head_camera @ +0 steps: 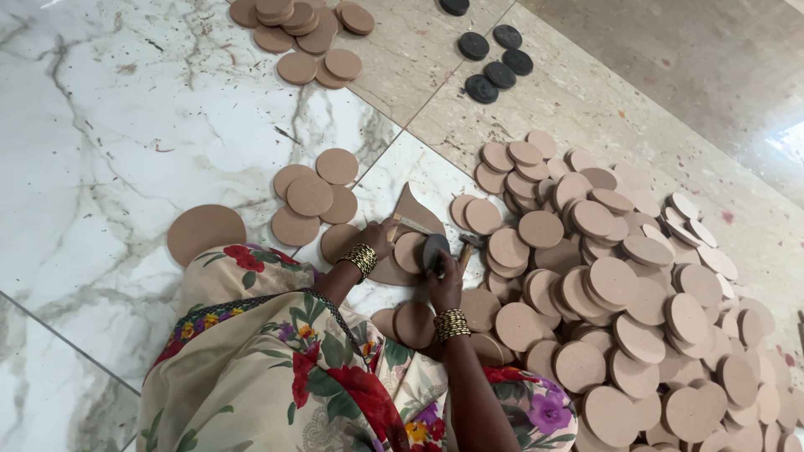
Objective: The person sits on the floor among a large pile of round wooden discs. They place a dark round pad on a disc, hold a punch-like tool on it, and strike it with a mallet to attach the pad, then set the finished disc aside and take the next disc, repeating the cycle.
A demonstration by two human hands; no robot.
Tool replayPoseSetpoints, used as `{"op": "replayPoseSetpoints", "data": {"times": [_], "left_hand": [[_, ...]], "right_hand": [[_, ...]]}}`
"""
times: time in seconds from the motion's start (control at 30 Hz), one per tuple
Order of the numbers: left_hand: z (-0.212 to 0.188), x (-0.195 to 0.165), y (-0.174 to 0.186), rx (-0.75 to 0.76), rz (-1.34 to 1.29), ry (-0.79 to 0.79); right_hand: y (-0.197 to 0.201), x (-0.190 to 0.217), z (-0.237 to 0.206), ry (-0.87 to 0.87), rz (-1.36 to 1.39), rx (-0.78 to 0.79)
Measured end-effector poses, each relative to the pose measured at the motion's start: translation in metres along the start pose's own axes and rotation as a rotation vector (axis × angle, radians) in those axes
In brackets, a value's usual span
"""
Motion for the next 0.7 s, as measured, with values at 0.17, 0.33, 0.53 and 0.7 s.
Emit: {"op": "replayPoseSetpoints", "data": {"times": [0.17, 0.33, 0.53, 0.7], "left_hand": [[0.002, -0.001, 0.0, -0.025, 0.012, -0.028], [-0.001, -0.002, 0.001, 0.031, 0.011, -0.003], [0.001, -0.004, 0.005, 0.043, 0.021, -0.017], [0.006, -0.002, 0.002, 0.037, 0.013, -0.142]], "right_hand": [[-0.012, 0.047, -0.01, 0.454, -0.186, 0.025], [-0.006, 0.033, -0.003, 0.31, -0.167, -0.043], [-0.011, -0.04, 0.006, -0.536, 0.505, 0.01], [-0.036, -0.043, 0.011, -0.394, 1.067, 0.068]]}}
Point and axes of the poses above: each hand's wrist, its own z-axis towards the middle knuckle, its own y-axis out of the back of the hand, x = y × z, the point moved 7 cm from there along z, towards the middle knuckle, and after that the axes turned 3 degrees about z, right-handed, at the moved point
